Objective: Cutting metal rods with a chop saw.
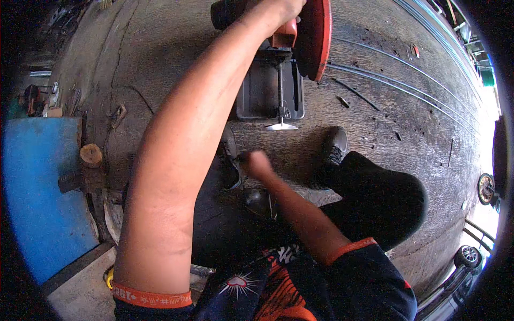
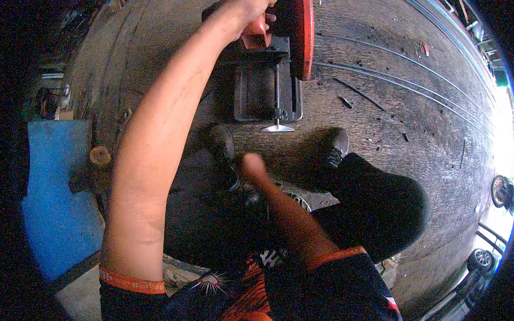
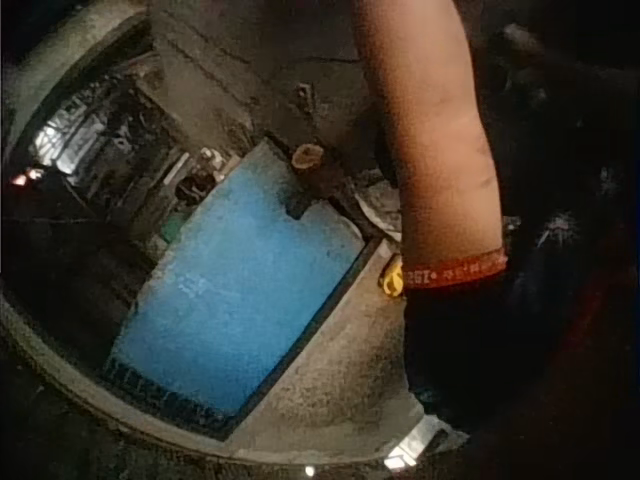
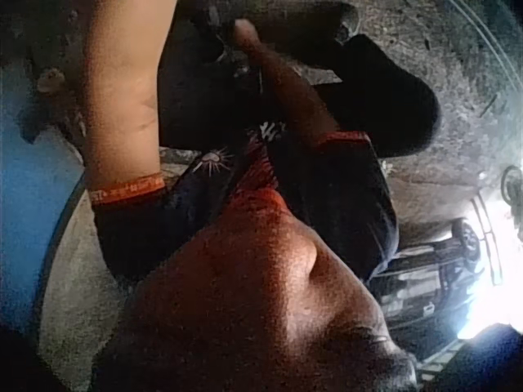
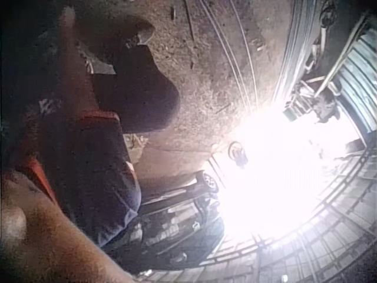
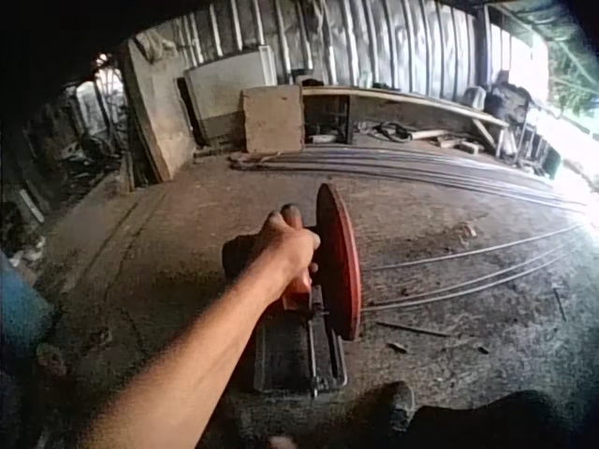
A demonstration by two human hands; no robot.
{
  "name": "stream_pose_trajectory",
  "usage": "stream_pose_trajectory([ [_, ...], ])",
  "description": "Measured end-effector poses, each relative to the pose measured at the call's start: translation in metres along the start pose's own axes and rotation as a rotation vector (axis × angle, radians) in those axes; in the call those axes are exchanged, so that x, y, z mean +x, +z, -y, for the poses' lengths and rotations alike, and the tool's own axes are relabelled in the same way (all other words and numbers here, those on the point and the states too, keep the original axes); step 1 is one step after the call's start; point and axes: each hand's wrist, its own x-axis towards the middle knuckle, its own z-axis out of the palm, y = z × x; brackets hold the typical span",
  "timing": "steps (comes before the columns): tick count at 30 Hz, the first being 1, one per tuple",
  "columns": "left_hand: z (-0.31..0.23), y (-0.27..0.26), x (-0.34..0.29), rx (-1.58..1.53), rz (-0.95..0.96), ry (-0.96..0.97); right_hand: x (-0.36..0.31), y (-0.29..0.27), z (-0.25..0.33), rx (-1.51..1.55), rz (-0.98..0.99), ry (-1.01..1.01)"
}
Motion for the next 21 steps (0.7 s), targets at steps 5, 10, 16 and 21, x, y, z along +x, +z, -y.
stream_pose_trajectory([
  [5, 0.001, 0.003, -0.001, 0.051, -0.056, 0.003, -0.018, 0.022, 0.011, 0.511, -0.178, -0.004],
  [10, 0.003, 0.002, -0.001, 0.032, -0.019, 0.005, 0.032, 0.017, -0.056, 0.883, -0.583, 0.438],
  [16, 0.003, 0.002, -0.003, -0.011, -0.023, -0.009, 0.045, -0.025, -0.086, 1.561, -0.402, 0.544],
  [21, 0.001, -0.004, -0.008, 0.056, -0.006, 0.057, 0.046, -0.048, -0.092, 2.126, -0.371, 0.66],
])
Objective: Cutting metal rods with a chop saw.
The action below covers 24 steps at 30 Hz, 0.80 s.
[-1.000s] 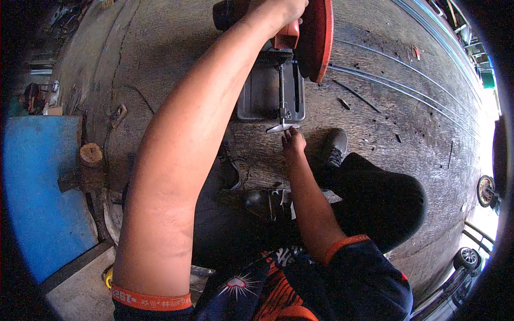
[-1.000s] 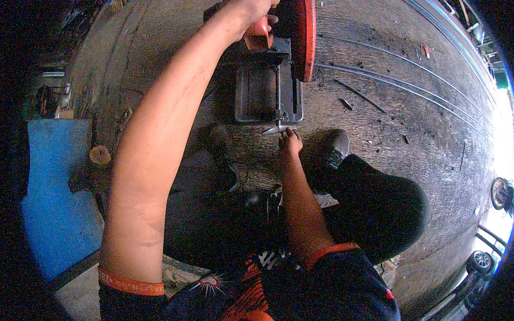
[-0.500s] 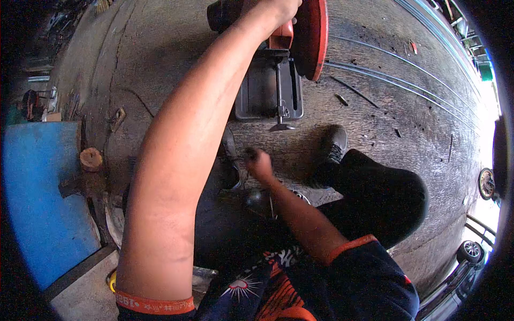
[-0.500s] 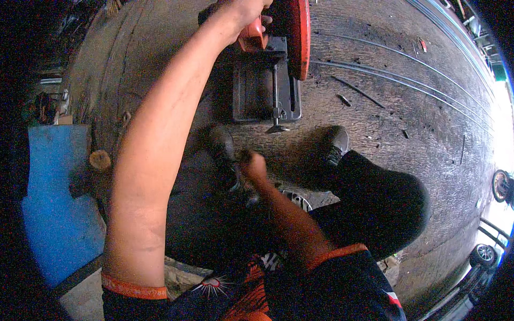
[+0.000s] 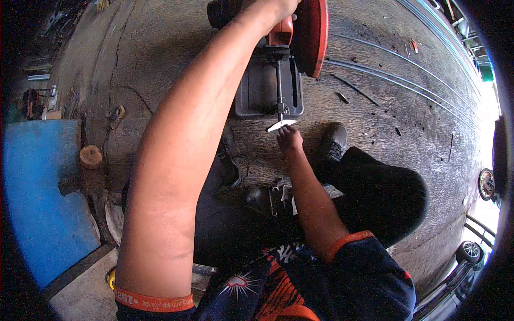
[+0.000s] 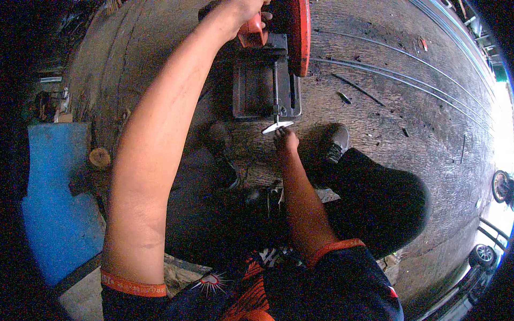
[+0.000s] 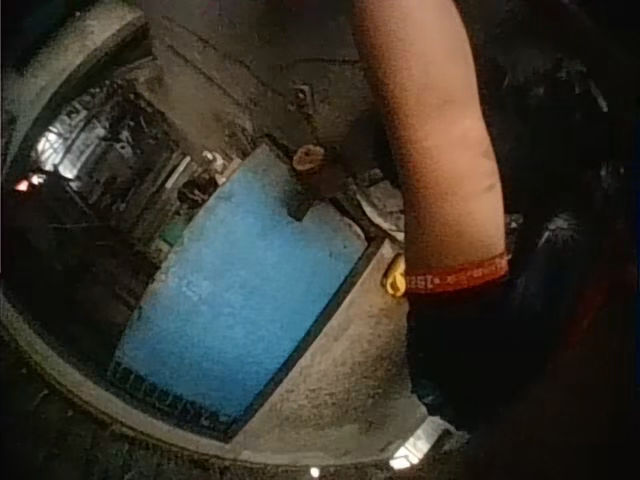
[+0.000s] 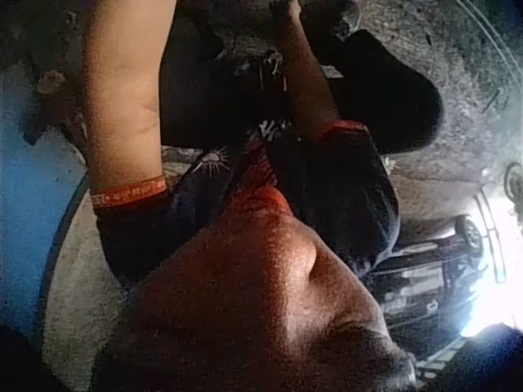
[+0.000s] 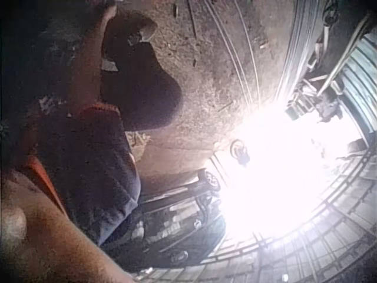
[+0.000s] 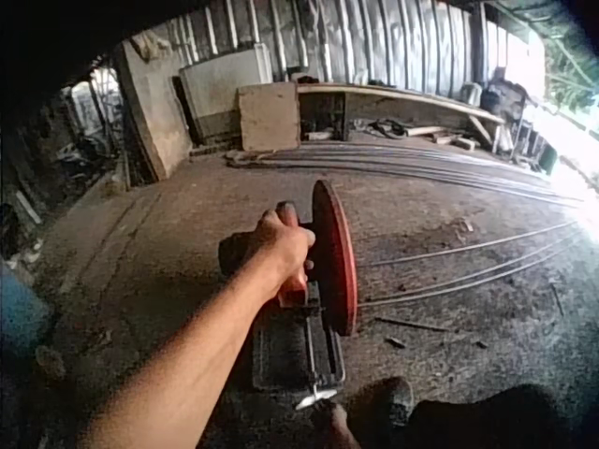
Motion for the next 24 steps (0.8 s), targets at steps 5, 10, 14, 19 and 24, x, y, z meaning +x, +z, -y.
stream_pose_trajectory([
  [5, -0.004, 0.005, 0.002, -0.048, -0.02, -0.113, -0.009, 0.012, -0.015, -0.407, -0.169, -0.32],
  [10, 0.002, 0.003, 0.001, -0.111, 0.039, -0.016, -0.072, 0.006, -0.093, -1.683, 0.06, -0.408],
  [14, -0.001, 0.006, 0.004, -0.072, 0.021, -0.037, -0.067, -0.035, -0.129, -1.788, 0.193, -0.282],
  [19, 0.0, 0.007, 0.003, -0.067, -0.003, -0.074, 0.01, -0.045, -0.097, -0.974, -0.014, -0.568],
  [24, -0.001, 0.002, 0.002, -0.08, 0.041, -0.06, 0.008, -0.012, -0.035, -0.376, 0.104, -0.278],
])
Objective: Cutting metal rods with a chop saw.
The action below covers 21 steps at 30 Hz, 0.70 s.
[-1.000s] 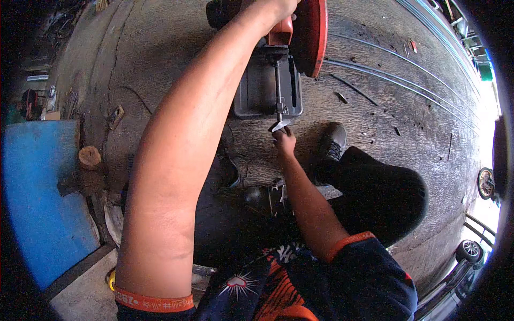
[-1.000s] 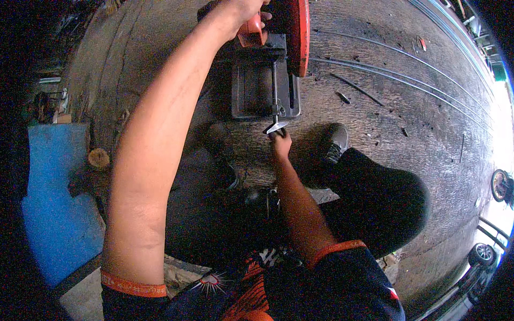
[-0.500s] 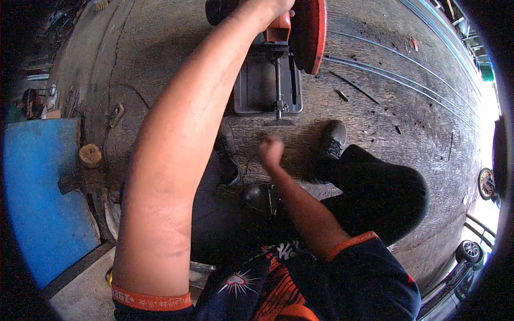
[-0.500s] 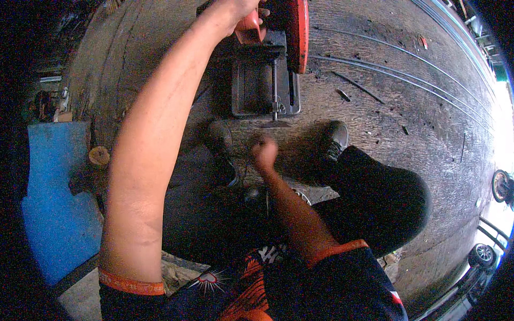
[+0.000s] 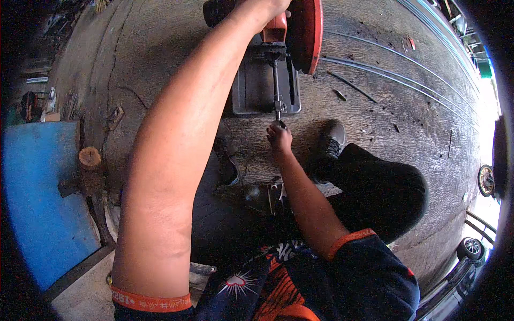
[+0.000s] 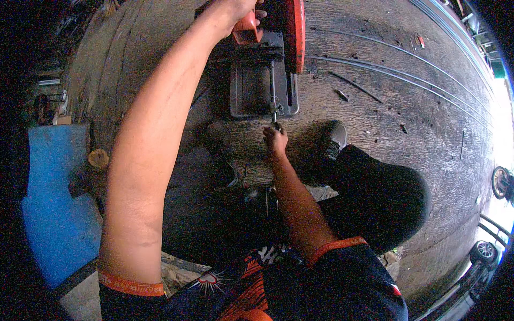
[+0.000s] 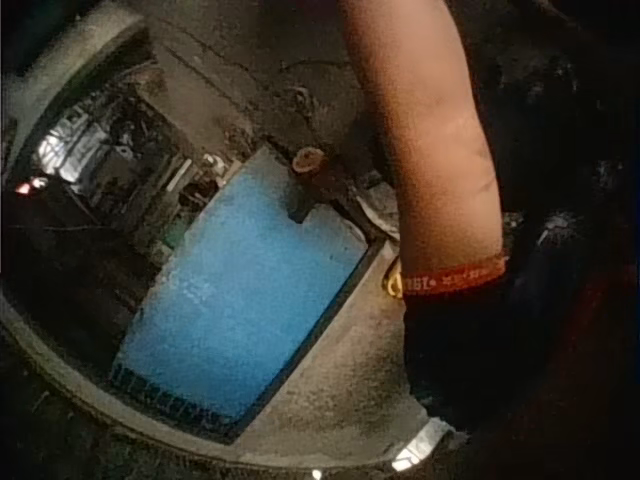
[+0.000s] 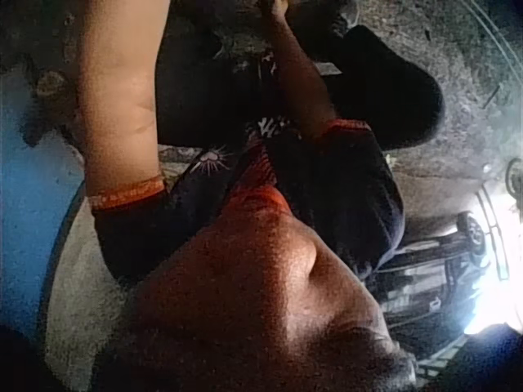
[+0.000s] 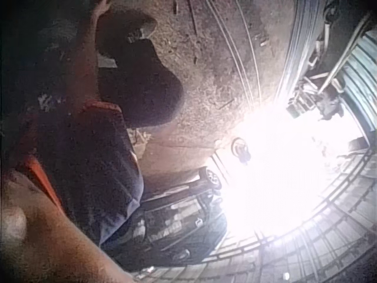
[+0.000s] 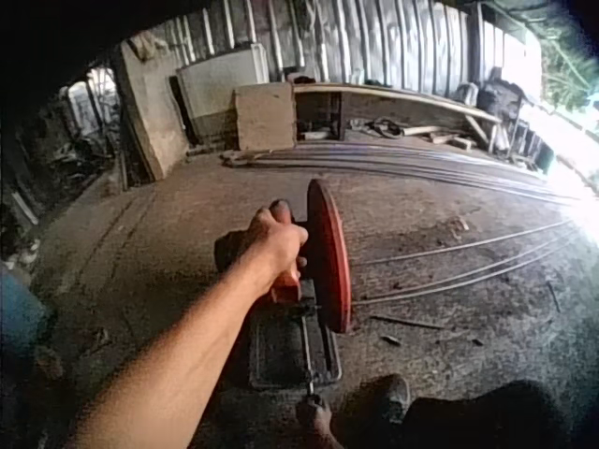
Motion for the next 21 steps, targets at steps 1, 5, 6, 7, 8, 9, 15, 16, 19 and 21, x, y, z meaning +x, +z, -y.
stream_pose_trajectory([
  [1, 0.0, 0.001, -0.001, 0.001, -0.002, -0.002, -0.005, 0.004, 0.01, -0.243, 0.073, 0.002],
  [5, -0.003, 0.001, -0.002, 0.046, -0.031, -0.018, -0.022, 0.018, 0.024, 0.051, -0.097, 0.082],
  [6, -0.003, 0.0, -0.002, 0.053, -0.027, -0.024, -0.025, 0.022, 0.02, 0.055, -0.08, 0.08],
  [7, -0.003, 0.0, -0.002, 0.053, -0.026, -0.024, -0.028, 0.025, 0.015, -0.023, -0.144, -0.058],
  [8, -0.004, 0.0, -0.002, 0.063, -0.023, -0.026, -0.031, 0.027, 0.009, -0.099, -0.204, -0.215],
  [9, -0.003, 0.0, -0.002, 0.072, -0.02, -0.028, -0.037, 0.031, -0.002, -0.116, -0.178, -0.347],
  [15, 0.0, 0.0, -0.003, 0.005, -0.013, 0.009, -0.08, 0.031, -0.047, -1.283, 0.259, -0.197],
  [16, -0.001, 0.0, -0.002, 0.004, -0.017, 0.015, -0.081, 0.029, -0.05, -1.125, 0.234, -0.152],
  [19, 0.002, 0.0, 0.0, 0.02, -0.062, 0.019, -0.068, 0.019, -0.054, -0.851, 0.016, -0.103],
  [21, 0.005, -0.001, 0.006, 0.05, 0.035, 0.052, -0.048, 0.01, -0.053, -0.877, -0.12, -0.204],
])
